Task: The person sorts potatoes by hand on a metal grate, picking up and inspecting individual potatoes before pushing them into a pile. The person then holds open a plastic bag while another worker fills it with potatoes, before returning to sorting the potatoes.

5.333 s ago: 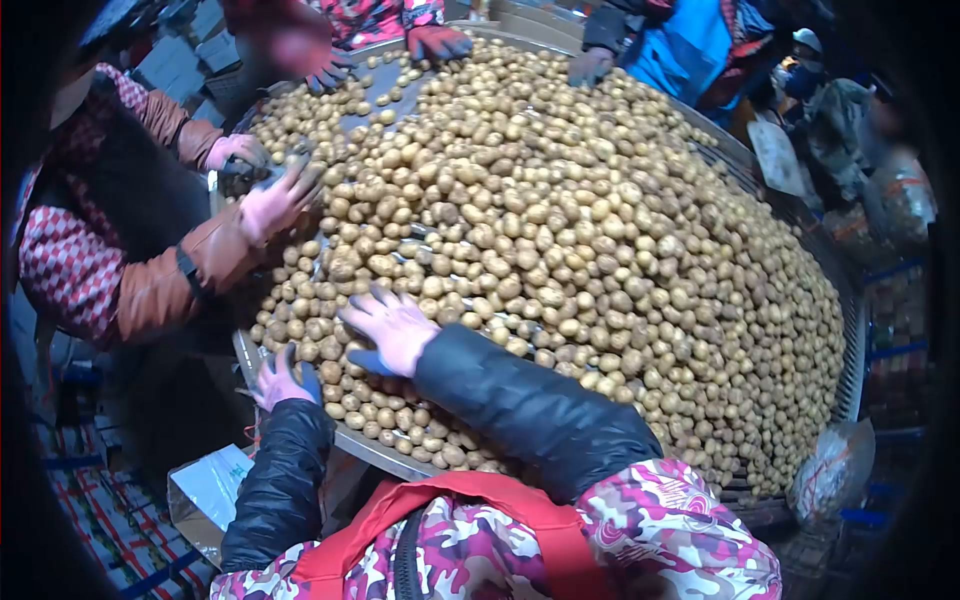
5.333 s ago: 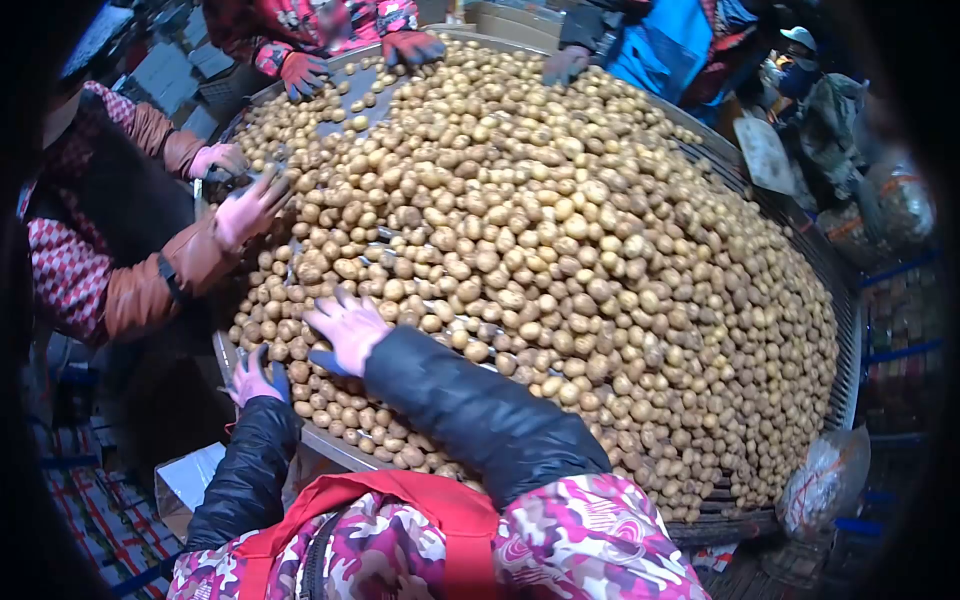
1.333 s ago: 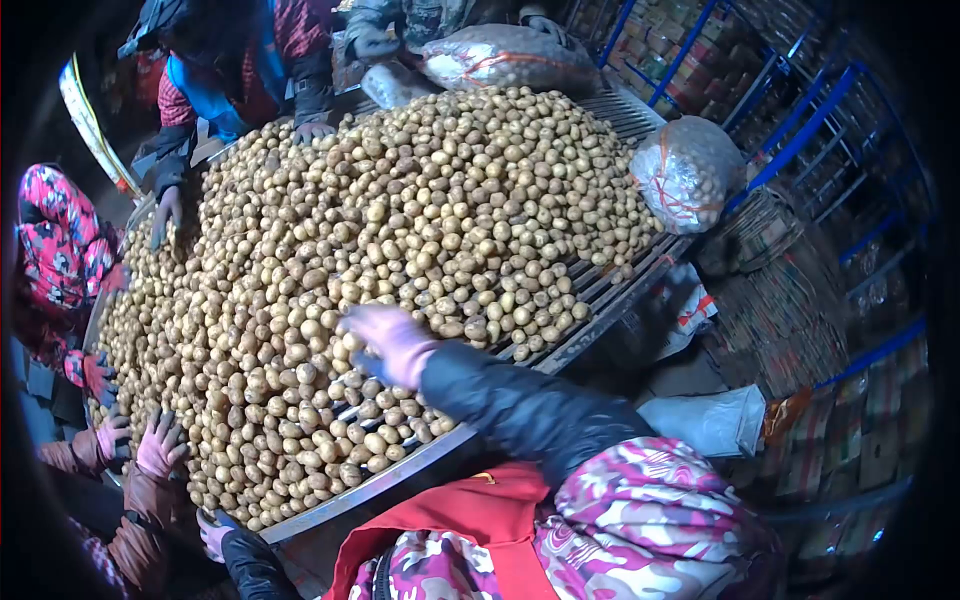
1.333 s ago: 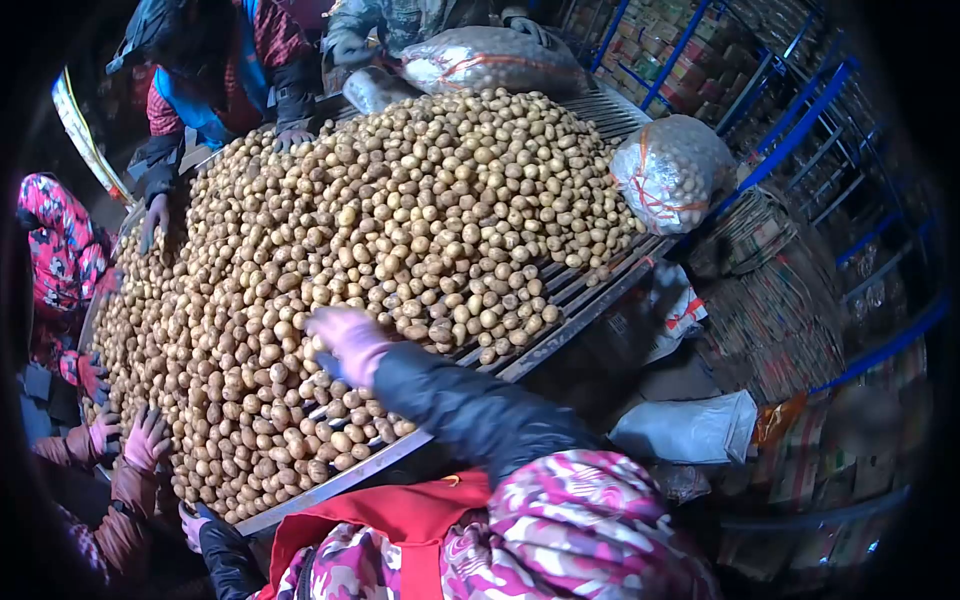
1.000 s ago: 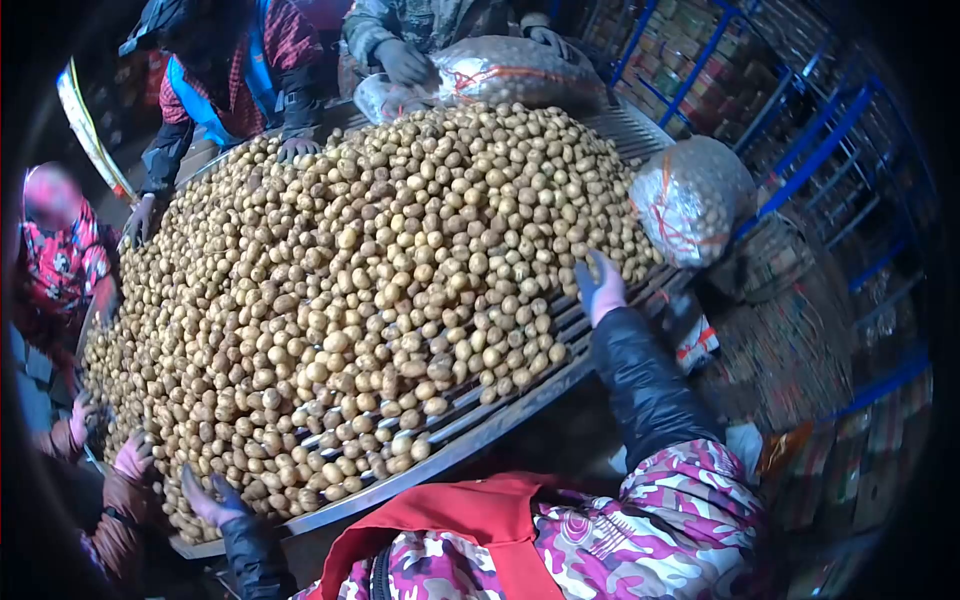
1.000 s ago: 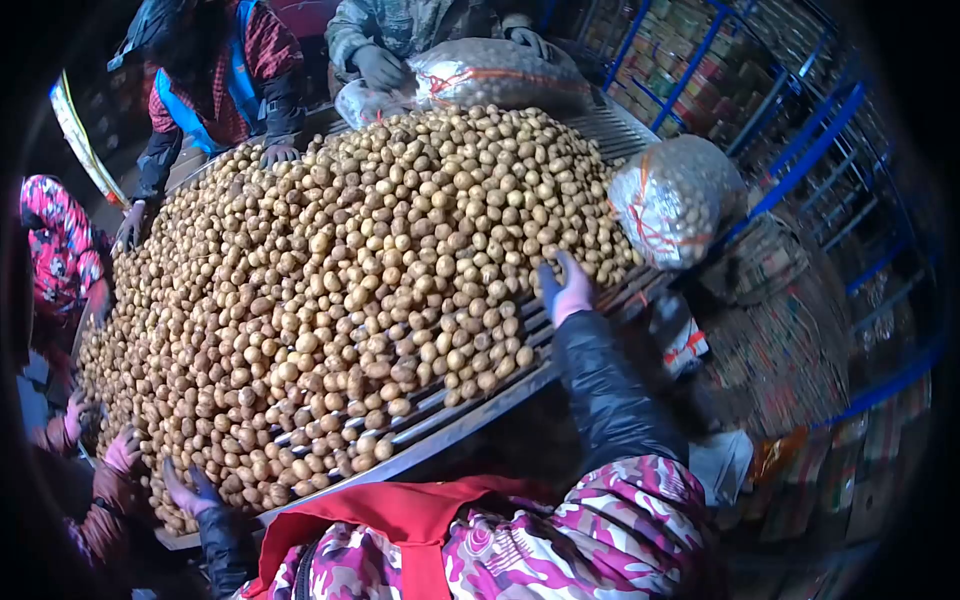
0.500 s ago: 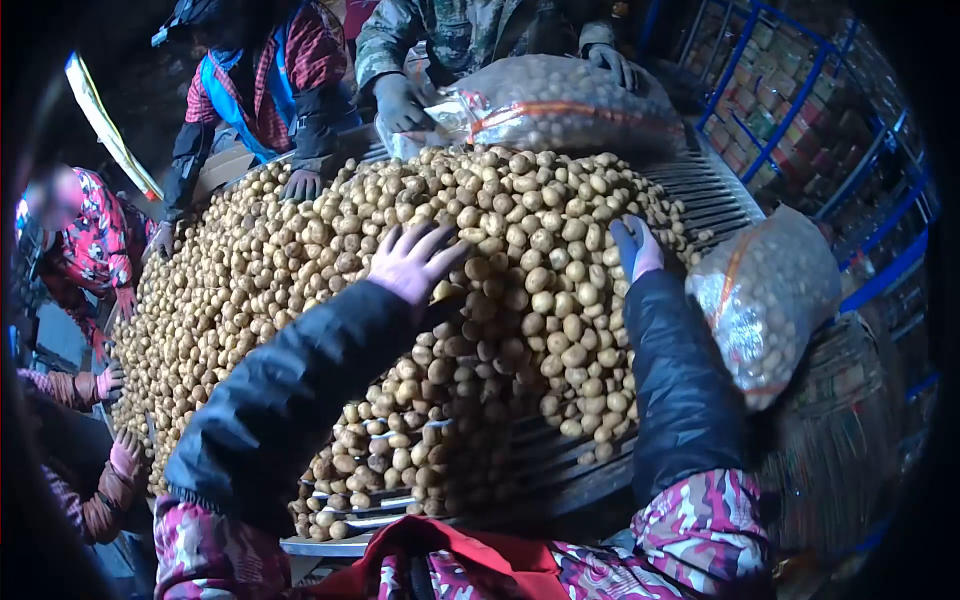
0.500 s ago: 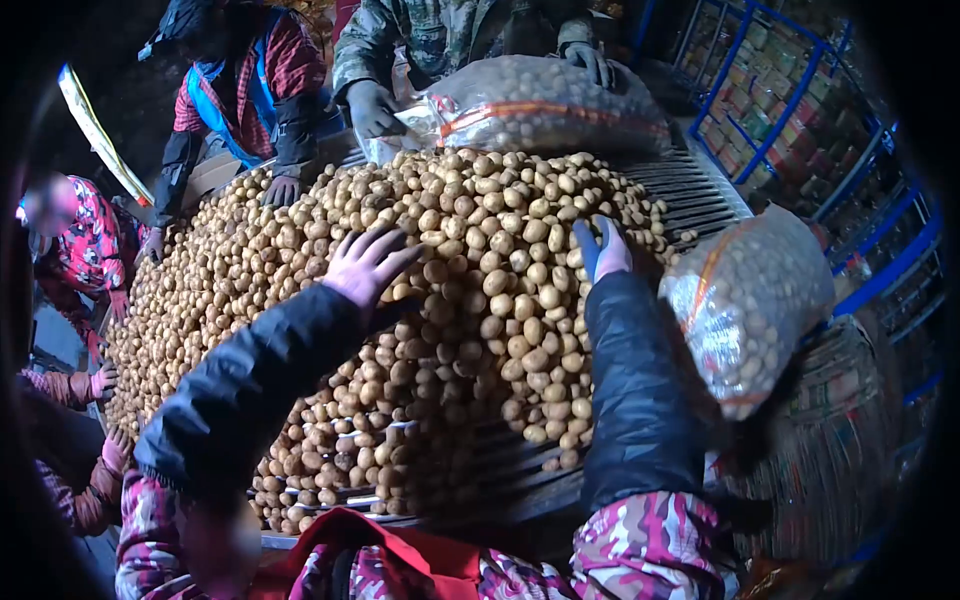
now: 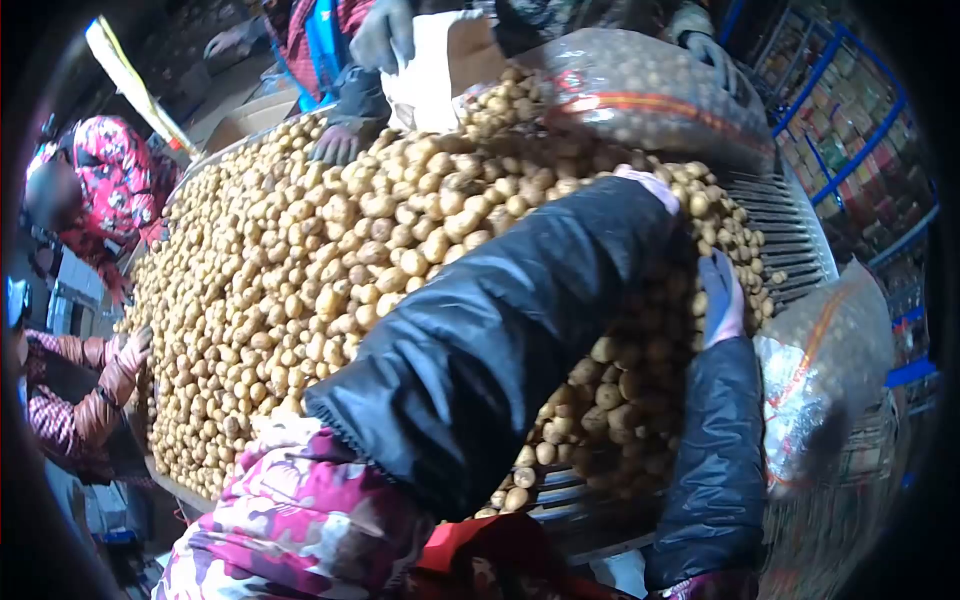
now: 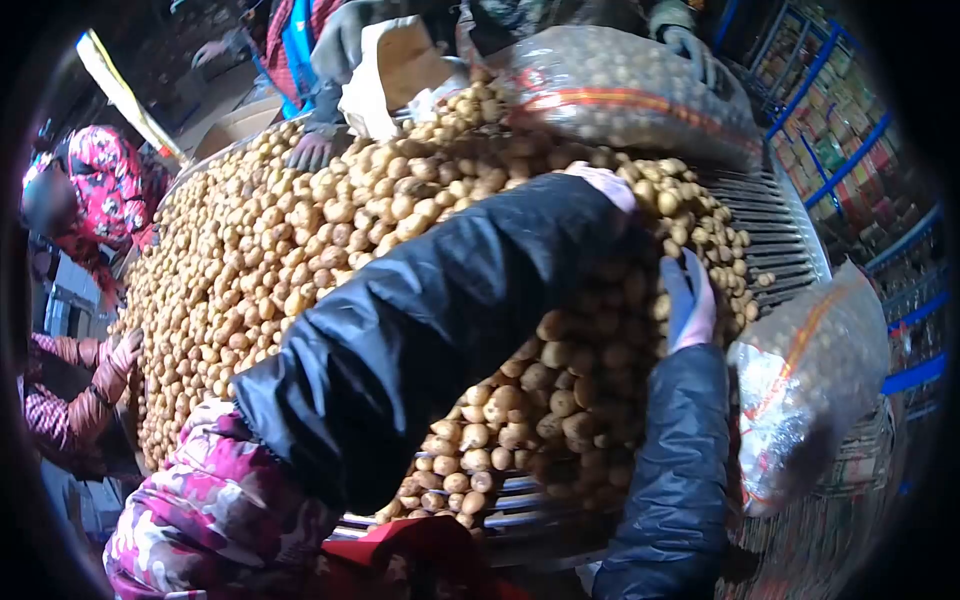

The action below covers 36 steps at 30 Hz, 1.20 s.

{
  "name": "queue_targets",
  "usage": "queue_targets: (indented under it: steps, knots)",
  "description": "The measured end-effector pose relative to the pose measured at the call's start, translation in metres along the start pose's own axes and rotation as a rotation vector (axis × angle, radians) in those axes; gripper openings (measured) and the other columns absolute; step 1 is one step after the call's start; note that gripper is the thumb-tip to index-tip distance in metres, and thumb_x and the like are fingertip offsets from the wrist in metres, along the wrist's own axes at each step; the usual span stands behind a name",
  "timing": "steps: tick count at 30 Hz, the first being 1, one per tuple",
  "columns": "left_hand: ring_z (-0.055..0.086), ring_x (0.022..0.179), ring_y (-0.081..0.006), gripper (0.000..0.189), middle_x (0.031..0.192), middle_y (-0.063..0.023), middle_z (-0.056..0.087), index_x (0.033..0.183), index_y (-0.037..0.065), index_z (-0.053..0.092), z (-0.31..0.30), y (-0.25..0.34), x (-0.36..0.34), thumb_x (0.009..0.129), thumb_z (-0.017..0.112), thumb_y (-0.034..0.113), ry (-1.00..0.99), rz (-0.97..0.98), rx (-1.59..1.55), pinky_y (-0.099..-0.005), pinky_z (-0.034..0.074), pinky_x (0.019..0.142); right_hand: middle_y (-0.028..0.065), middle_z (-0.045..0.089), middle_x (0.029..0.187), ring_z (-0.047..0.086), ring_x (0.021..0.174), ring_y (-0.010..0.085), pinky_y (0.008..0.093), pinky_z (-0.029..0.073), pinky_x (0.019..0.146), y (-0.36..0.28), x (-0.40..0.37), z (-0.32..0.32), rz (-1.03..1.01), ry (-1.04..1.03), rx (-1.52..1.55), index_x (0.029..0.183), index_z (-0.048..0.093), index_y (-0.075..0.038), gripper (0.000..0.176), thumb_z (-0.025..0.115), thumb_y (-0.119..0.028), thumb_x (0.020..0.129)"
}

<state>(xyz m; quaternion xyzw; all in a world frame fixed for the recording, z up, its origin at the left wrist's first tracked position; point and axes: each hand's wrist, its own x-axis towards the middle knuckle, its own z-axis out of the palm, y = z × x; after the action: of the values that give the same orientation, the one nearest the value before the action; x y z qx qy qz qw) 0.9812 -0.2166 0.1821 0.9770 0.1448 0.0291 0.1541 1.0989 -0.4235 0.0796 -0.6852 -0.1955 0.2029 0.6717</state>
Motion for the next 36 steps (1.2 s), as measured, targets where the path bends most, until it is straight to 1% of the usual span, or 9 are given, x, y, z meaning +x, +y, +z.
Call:
queue_targets:
  steps: [5, 7, 11, 13, 21, 24, 27, 33, 36]
  knots:
    - [0.066, 0.121, -0.0332, 0.046, 0.123, -0.0192, 0.071, 0.123, 0.007, 0.073, -0.005, -0.041, -0.039, 0.086, 0.072, 0.035, 0.07, -0.107, -0.019, -0.0467, 0.048, 0.107, 0.0171, 0.048, 0.152, 0.05, 0.136, 0.0236, 0.0378, 0.037, 0.116, -0.023, -0.047, 0.054, -0.055, 0.014, -0.058, 0.154, 0.039, 0.005, 0.068, 0.069, -0.022, 0.099]
    - [0.066, 0.121, -0.0333, 0.046, 0.124, -0.0194, 0.071, 0.123, 0.007, 0.073, -0.007, -0.054, -0.057, 0.086, 0.072, 0.035, 0.007, -0.072, -0.011, -0.0463, 0.048, 0.106, 0.0145, 0.051, 0.148, 0.049, 0.139, 0.0224, 0.0363, 0.036, 0.118, -0.036, -0.073, 0.086, 0.23, 0.098, 0.302, 0.155, 0.039, 0.001, 0.06, 0.063, -0.014, 0.102]
    - [0.066, 0.122, -0.0337, 0.045, 0.125, -0.0197, 0.071, 0.123, 0.007, 0.073, -0.012, -0.081, -0.096, 0.086, 0.072, 0.034, -0.139, 0.019, 0.015, -0.0457, 0.049, 0.106, 0.0161, 0.056, 0.145, 0.053, 0.137, 0.0244, 0.0361, 0.041, 0.116, 0.017, -0.074, 0.1, 0.014, -0.227, -0.088, 0.154, 0.038, 0.002, 0.051, 0.053, -0.013, 0.107]
    - [0.066, 0.122, -0.0339, 0.045, 0.125, -0.0199, 0.07, 0.123, 0.007, 0.073, -0.017, -0.094, -0.111, 0.086, 0.072, 0.033, -0.198, 0.071, 0.033, -0.0453, 0.049, 0.106, 0.0155, 0.062, 0.138, 0.059, 0.129, 0.0245, 0.0345, 0.045, 0.111, 0.037, -0.105, 0.134, 0.001, -0.021, 0.153, 0.148, 0.046, 0.003, 0.047, 0.058, -0.013, 0.106]
    - [0.061, 0.127, -0.0285, 0.035, 0.123, -0.0102, 0.072, 0.116, 0.017, 0.078, 0.021, -0.204, -0.161, 0.084, 0.068, 0.027, -0.018, 0.15, 0.406, -0.0394, 0.045, 0.111, 0.0196, 0.065, 0.134, 0.064, 0.121, 0.0285, 0.0373, 0.047, 0.107, 0.027, -0.177, 0.246, -0.264, 0.14, -0.341, 0.139, 0.058, 0.0, 0.06, 0.073, -0.039, 0.096]
    - [0.062, 0.118, -0.0242, 0.029, 0.126, -0.0039, 0.067, 0.11, 0.021, 0.076, 0.01, -0.226, -0.216, 0.083, 0.067, 0.021, -0.04, 0.186, 0.443, -0.051, 0.044, 0.107, 0.0219, 0.061, 0.141, 0.059, 0.13, 0.0274, 0.0366, 0.043, 0.112, 0.005, -0.209, 0.304, -0.213, 0.058, -0.208, 0.142, 0.053, 0.004, 0.07, 0.074, -0.041, 0.094]
    - [0.045, 0.141, -0.0186, 0.038, 0.138, 0.0048, 0.061, 0.12, 0.026, 0.072, -0.006, -0.253, -0.273, 0.084, 0.063, 0.02, -0.097, 0.127, 0.457, -0.0614, 0.034, 0.114, 0.0242, 0.06, 0.142, 0.057, 0.134, 0.0315, 0.0383, 0.043, 0.113, 0.048, -0.219, 0.358, -0.326, 0.163, -0.197, 0.143, 0.052, 0.003, 0.076, 0.075, -0.047, 0.091]
    - [0.043, 0.142, -0.0206, 0.031, 0.138, 0.0001, 0.059, 0.113, 0.024, 0.077, 0.008, -0.354, -0.358, 0.086, 0.062, 0.022, 0.226, 0.146, 0.498, -0.059, 0.035, 0.111, 0.0247, 0.059, 0.143, 0.058, 0.133, 0.0333, 0.0398, 0.046, 0.111, 0.052, -0.258, 0.445, -0.005, 0.021, -0.142, 0.15, 0.048, -0.004, 0.081, 0.074, -0.052, 0.09]
    - [0.042, 0.143, -0.0231, 0.033, 0.144, -0.0019, 0.054, 0.118, 0.024, 0.075, -0.006, -0.378, -0.405, 0.087, 0.061, 0.022, 0.097, 0.029, 0.523, -0.0561, 0.033, 0.115, 0.0219, 0.055, 0.147, 0.058, 0.132, 0.0362, 0.0418, 0.047, 0.11, 0.034, -0.275, 0.479, -0.136, -0.011, -0.385, 0.15, 0.049, -0.01, 0.081, 0.074, -0.055, 0.088]
